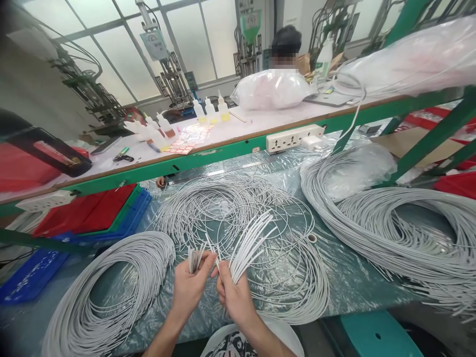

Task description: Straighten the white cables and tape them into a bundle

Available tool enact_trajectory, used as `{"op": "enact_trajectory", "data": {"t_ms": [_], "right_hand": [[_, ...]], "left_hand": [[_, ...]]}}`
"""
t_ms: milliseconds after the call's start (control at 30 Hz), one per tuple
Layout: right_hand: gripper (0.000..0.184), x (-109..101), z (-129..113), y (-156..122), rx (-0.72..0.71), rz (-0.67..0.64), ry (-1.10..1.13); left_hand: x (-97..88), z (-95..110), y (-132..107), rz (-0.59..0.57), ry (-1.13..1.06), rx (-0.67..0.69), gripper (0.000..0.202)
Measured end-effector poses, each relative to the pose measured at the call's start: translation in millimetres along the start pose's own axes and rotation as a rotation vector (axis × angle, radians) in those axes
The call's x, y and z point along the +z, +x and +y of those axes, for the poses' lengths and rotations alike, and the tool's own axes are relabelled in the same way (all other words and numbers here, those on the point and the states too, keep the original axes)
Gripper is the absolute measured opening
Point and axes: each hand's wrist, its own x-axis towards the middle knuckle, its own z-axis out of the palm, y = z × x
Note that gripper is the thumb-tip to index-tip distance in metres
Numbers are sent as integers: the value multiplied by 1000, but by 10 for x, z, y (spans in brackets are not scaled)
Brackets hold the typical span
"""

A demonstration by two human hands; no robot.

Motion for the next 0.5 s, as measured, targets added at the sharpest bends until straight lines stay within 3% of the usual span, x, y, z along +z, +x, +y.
{"op": "enact_trajectory", "data": {"t_ms": [133,300,500], "right_hand": [[56,-14,-32,2,45,-33,32],[51,-111,-48,-9,105,-128,115],[48,-207,-76,-51,173,-437,167]], "left_hand": [[8,-34,-43,16,40,54,32],[-64,-98,30,6,15,-51,33],[-108,-62,29,-358,-165,-95,39]]}}
